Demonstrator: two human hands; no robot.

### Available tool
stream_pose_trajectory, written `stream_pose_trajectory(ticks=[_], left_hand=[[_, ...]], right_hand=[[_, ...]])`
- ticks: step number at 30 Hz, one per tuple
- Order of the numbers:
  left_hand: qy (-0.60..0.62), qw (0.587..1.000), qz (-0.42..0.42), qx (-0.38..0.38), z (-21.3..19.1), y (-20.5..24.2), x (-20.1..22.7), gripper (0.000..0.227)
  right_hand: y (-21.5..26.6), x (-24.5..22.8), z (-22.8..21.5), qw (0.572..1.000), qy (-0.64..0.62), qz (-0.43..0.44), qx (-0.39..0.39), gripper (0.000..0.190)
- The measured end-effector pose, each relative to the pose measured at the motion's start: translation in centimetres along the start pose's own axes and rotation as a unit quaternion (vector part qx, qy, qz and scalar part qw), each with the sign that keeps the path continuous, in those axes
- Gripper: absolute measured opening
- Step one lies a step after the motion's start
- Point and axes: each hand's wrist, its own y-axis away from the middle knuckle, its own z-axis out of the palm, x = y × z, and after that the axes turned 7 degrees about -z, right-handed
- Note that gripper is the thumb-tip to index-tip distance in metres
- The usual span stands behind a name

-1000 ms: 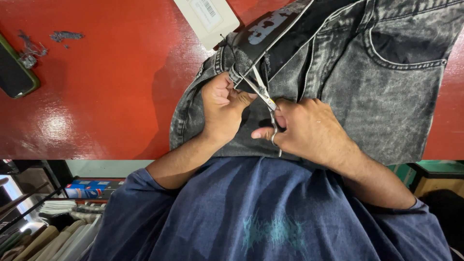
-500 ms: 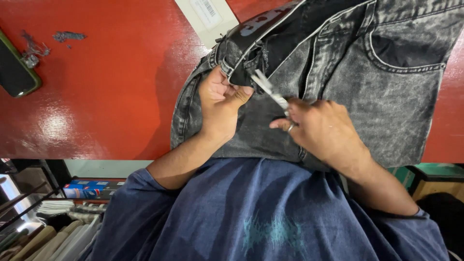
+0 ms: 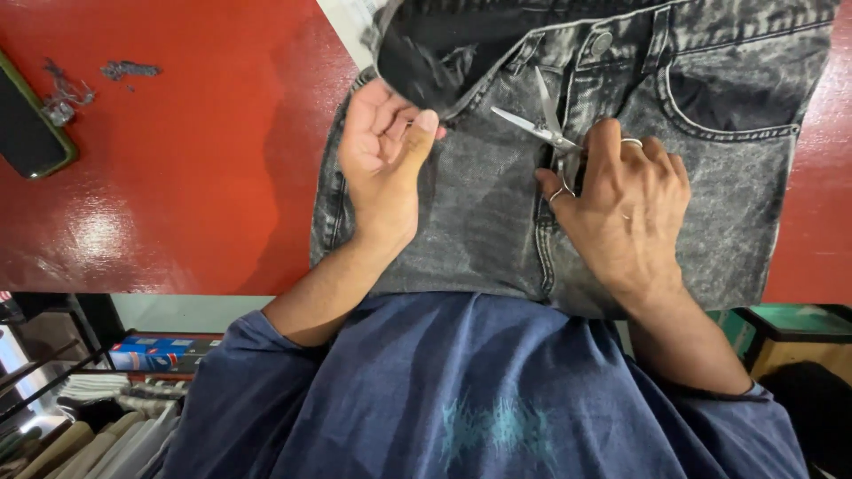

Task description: The person uses scissors to cut loose threads and excess fabric from the waistband and pocket areas of a pair of grey jeans. The jeans are laid flat on a red table, and the person repeatedly snips threads and adjusts the garment to access different sections.

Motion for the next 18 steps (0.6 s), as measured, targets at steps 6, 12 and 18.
stream_pose_trajectory(ticks=[6,12,18], left_hand=[[-0.3,0.94,0.101,-0.126,1.5,-1.6,1.5,0.023],[-0.479,0.834,0.122,-0.246,2.6,-4.8,-0.8,0.041],[-0.469,0.837,0.199,-0.2,2.6,-5.7,-2.1,0.009]], right_hand=[[0.0,0.2,0.4,1.0,0.025,0.017,-0.006,0.062],[-0.2,0.6,0.0,0.999,-0.016,0.02,-0.022,0.072],[0.1,0.5,0.6,0.999,0.014,0.025,-0.024,0.077]])
